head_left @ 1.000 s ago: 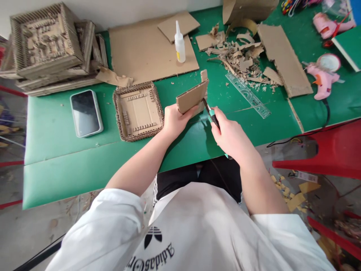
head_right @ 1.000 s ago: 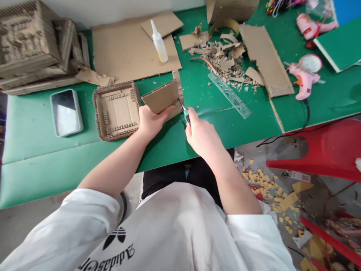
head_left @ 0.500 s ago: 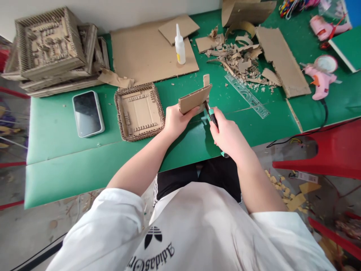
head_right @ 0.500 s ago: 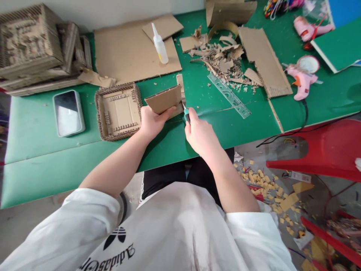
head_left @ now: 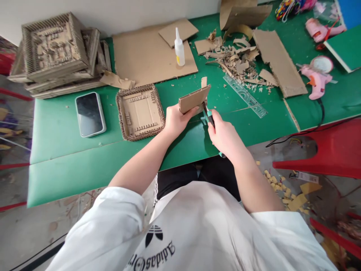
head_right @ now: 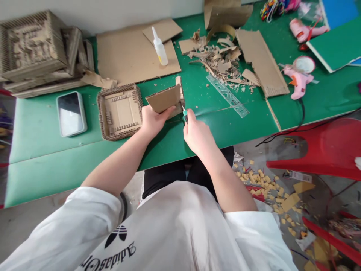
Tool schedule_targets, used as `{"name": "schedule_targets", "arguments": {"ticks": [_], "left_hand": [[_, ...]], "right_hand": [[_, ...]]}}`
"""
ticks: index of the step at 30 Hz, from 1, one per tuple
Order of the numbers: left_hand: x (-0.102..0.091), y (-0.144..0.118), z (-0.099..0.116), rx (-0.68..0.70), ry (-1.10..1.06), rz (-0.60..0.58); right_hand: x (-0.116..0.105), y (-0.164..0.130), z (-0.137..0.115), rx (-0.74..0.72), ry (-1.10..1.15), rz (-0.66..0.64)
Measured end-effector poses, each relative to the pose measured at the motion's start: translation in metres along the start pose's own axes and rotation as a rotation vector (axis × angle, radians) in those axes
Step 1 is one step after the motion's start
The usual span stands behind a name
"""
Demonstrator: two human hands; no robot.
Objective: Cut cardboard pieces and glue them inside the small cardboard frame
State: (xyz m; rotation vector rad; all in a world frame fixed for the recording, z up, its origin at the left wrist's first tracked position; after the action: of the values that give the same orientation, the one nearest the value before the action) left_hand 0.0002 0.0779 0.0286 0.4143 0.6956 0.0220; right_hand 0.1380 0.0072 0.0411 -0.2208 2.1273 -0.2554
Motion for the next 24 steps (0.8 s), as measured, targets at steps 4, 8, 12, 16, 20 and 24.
{"name": "schedule_targets", "arguments": {"ticks": [4, 8, 12, 16, 20, 24], "left_hand": [[0.002, 0.000, -0.001, -0.004, 0.003, -0.021], [0.003, 0.000, 0.000, -0.009, -0.007, -0.029], [-0.001, 0.002, -0.002, -0.038, -0.010, 0.012], [-0.005, 0.003, -0.006, -0.079, -0.021, 0.037], [-0.003, 0.002, -0.004, -0.065, -0.013, 0.015], [-0.001, 0.002, -0.004, -0.065, -0.013, -0.009]], "right_hand": [[0.001, 0.005, 0.001, -0.011, 0.012, -0.007], [0.002, 0.012, 0.002, -0.005, 0.044, -0.024], [0.003, 0.006, 0.002, 0.008, 0.050, -0.030], [0.004, -0.003, 0.002, 0.018, 0.068, -0.059], [0.004, -0.001, 0.001, 0.018, 0.031, -0.068], [0.005, 0.009, -0.001, 0.005, -0.054, -0.044]]}}
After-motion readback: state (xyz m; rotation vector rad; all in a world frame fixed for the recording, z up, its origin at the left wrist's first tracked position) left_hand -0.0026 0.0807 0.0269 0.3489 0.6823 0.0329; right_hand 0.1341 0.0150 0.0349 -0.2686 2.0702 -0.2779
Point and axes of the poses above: each hand's wrist, its own y-axis towards the middle knuckle, its own x-axis out of the palm, z = x × y, the point moved 9 cm from there along y, towards the middle knuckle, and after that the axes turned 6 degrees about y, right-handed, at the moved point
